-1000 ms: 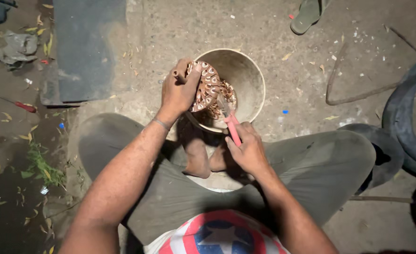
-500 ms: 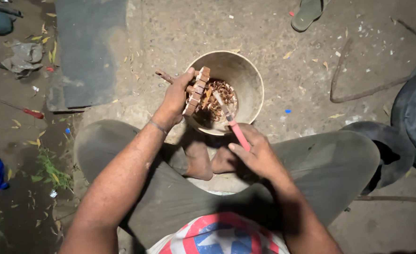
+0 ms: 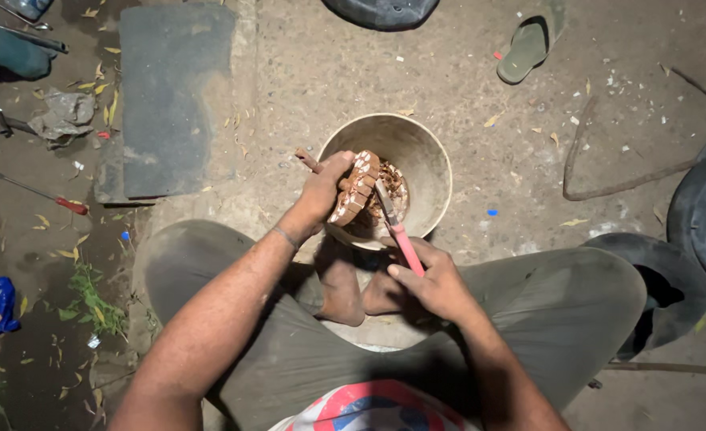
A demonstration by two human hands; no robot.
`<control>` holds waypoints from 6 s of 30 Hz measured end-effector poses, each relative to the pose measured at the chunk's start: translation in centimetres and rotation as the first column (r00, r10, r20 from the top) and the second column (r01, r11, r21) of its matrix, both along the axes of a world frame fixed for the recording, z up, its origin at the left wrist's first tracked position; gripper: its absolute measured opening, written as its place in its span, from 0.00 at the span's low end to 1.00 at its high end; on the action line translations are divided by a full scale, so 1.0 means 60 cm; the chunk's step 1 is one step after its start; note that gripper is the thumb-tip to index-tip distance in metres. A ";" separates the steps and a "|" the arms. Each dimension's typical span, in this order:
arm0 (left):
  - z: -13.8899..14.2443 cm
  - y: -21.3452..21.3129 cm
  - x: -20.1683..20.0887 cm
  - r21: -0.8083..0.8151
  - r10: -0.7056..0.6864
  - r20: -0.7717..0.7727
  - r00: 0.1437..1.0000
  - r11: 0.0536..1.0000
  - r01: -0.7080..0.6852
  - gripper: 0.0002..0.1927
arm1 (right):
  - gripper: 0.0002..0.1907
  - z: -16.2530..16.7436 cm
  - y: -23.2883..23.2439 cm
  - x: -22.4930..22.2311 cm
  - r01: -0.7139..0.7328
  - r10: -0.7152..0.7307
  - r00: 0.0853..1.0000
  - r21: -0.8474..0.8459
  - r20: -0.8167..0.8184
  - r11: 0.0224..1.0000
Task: The person sits on the floor and uses pliers to strip copper wire from a circular metal component. The person holds the component in one hand and repeatedly pulls off copper segments with the pliers, dropping them into a bucket below.
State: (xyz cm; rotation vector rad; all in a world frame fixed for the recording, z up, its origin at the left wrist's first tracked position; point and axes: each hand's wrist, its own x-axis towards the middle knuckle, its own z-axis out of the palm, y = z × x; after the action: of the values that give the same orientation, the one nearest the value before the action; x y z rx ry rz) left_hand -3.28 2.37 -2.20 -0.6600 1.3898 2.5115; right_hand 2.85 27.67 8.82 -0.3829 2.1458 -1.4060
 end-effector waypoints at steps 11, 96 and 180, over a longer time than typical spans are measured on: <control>0.027 -0.011 0.007 0.074 -0.021 -0.110 0.994 0.997 0.029 0.16 | 0.25 0.011 0.000 -0.003 -0.080 0.088 0.975 0.048 -0.202 0.996; 0.063 -0.050 -0.009 -0.535 -0.344 -0.340 0.875 0.836 0.121 0.18 | 0.20 0.046 0.012 -0.017 -0.089 0.113 0.962 0.108 -0.248 0.990; -0.020 -0.056 -0.053 -0.518 -0.490 -0.333 0.805 0.809 0.278 0.15 | 0.26 -0.001 0.019 -0.026 -0.132 0.140 0.986 0.092 -0.094 0.987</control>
State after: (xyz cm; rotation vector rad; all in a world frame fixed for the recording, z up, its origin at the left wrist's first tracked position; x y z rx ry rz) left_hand -6.45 -0.97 -3.41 0.1969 2.0494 2.0803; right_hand 1.29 28.78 8.78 -0.5664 2.2061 -1.2383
